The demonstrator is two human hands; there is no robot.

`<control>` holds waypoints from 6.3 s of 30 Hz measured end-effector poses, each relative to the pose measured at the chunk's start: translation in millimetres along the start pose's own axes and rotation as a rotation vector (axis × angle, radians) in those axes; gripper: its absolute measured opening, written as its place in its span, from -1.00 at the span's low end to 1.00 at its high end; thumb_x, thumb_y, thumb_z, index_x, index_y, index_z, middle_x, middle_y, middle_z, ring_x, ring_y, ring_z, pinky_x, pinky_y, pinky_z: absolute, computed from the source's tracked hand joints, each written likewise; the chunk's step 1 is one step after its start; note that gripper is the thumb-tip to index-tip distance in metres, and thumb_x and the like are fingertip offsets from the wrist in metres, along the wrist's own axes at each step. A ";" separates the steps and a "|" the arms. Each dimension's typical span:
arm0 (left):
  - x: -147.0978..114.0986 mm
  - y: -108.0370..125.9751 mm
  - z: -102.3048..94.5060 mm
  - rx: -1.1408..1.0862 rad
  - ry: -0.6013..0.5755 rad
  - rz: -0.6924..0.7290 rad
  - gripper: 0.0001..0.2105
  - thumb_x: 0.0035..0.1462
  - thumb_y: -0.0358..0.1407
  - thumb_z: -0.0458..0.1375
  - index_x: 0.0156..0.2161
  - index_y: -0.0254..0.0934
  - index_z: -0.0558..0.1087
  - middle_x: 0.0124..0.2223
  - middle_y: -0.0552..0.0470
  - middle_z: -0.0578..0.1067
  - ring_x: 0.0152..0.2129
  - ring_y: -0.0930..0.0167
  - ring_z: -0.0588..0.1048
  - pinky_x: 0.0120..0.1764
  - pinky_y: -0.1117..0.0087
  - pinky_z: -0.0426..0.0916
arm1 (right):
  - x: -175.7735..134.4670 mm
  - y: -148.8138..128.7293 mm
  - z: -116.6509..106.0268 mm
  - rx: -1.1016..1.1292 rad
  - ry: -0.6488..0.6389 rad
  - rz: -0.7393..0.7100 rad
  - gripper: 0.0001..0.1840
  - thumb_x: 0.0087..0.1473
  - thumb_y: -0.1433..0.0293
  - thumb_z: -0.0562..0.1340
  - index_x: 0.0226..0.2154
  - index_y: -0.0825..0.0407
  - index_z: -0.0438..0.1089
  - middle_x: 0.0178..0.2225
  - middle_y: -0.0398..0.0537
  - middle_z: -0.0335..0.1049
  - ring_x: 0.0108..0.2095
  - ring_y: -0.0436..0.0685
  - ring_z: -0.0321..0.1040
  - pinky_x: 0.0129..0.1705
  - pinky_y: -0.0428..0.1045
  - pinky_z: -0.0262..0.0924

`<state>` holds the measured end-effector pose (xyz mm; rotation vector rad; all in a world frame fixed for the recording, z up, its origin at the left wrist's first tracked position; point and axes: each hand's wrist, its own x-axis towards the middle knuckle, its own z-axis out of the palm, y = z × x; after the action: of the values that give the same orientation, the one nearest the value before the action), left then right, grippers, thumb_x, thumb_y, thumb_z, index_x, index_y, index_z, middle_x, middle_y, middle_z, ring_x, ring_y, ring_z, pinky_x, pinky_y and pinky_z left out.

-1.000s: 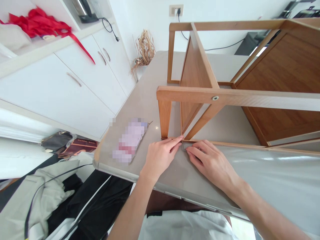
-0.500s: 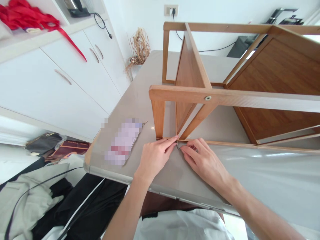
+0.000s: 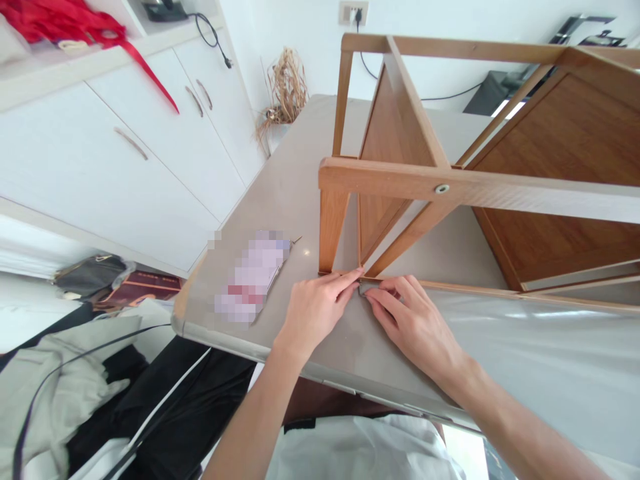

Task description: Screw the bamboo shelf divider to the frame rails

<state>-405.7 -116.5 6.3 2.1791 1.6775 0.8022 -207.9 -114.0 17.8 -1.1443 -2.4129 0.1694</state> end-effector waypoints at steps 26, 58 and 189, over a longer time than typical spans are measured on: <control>-0.4 -0.2 1.5 -0.006 0.006 -0.009 -0.70 0.32 -0.26 0.14 0.11 0.06 0.48 -0.03 0.18 0.62 -0.25 0.43 0.62 -0.29 0.46 0.40 | 3.2 -5.0 -2.1 -0.104 0.013 -0.039 -0.83 0.21 0.54 0.17 -0.22 0.08 0.47 -0.22 0.06 0.34 -0.21 0.16 0.25 -0.16 0.06 0.30; -0.1 1.1 0.7 -0.015 -0.007 -0.030 -0.71 0.31 -0.27 0.14 0.10 0.05 0.50 -0.06 0.18 0.64 -0.35 0.48 0.59 -0.30 0.46 0.35 | 3.8 -13.4 -0.5 -0.010 0.055 0.081 -0.81 0.26 0.49 0.12 -0.19 0.05 0.46 -0.24 0.07 0.30 -0.21 0.15 0.21 -0.17 0.07 0.27; 0.8 2.8 -1.5 0.009 -0.021 -0.034 -0.72 0.32 -0.24 0.13 0.10 0.04 0.51 -0.08 0.15 0.64 -0.29 0.44 0.61 -0.31 0.45 0.33 | -0.4 -2.4 -2.4 -0.009 -0.047 0.014 -0.79 0.28 0.52 0.09 -0.22 0.04 0.43 -0.23 0.05 0.31 -0.20 0.14 0.20 -0.20 0.04 0.22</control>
<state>-404.3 -116.8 9.2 2.1515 1.7066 0.7616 -208.3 -116.1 20.4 -1.1743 -2.4493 0.1923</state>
